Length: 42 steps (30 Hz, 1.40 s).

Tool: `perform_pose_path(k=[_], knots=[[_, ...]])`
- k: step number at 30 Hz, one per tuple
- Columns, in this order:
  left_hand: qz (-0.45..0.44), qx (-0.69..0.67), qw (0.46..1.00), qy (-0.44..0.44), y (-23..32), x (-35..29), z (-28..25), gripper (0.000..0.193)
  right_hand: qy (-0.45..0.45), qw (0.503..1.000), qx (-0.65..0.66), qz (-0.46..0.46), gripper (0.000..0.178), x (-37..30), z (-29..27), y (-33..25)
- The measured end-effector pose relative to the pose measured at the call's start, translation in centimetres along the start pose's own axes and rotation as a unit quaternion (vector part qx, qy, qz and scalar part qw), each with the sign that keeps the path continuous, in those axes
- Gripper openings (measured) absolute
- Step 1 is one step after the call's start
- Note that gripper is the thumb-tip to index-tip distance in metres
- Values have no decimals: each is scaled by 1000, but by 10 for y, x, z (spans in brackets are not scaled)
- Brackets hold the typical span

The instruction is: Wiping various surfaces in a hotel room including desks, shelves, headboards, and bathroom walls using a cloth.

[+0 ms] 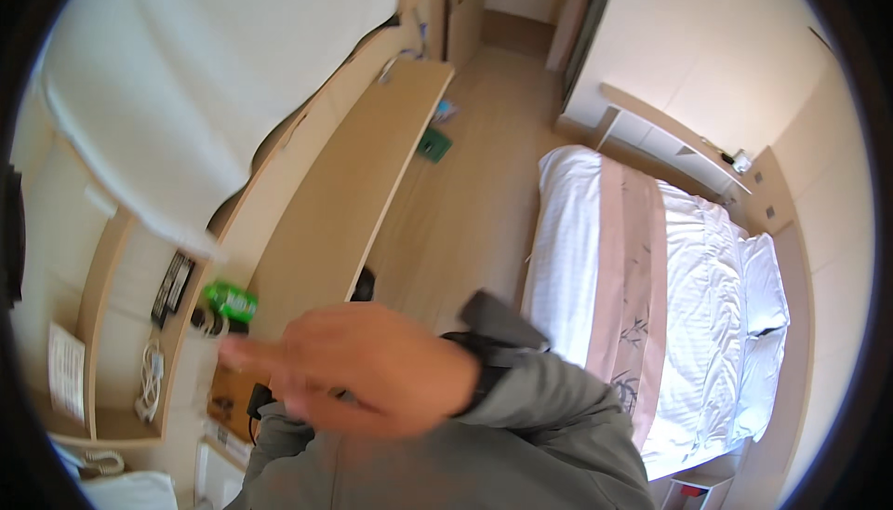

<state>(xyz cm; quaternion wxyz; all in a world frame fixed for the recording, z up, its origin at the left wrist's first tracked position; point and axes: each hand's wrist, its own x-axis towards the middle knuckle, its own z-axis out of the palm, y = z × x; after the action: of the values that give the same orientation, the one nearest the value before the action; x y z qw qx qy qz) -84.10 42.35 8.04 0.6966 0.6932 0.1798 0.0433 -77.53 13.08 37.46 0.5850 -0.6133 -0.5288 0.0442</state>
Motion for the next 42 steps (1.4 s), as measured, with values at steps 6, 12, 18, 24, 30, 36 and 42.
perform_pose_path(k=[6,12,18,24,30,36,42], knots=[[14,-99,990,-99,82,76,161,35,-18,914,-280,293,58,-64,-66,133],[27,-61,976,-206,127,121,330,39,65,880,-303,359,41,-142,-178,185],[-43,17,949,-312,130,174,416,34,137,876,-224,404,29,-178,-293,197],[-39,-21,940,-338,127,256,472,33,276,870,-129,388,25,-180,-380,250],[-31,-55,947,-314,126,391,515,27,337,836,-68,429,26,-160,-481,329],[62,-7,940,-334,177,532,572,20,401,800,26,445,30,-115,-585,377],[56,25,927,-370,222,629,641,18,447,790,51,416,24,-106,-671,417]])
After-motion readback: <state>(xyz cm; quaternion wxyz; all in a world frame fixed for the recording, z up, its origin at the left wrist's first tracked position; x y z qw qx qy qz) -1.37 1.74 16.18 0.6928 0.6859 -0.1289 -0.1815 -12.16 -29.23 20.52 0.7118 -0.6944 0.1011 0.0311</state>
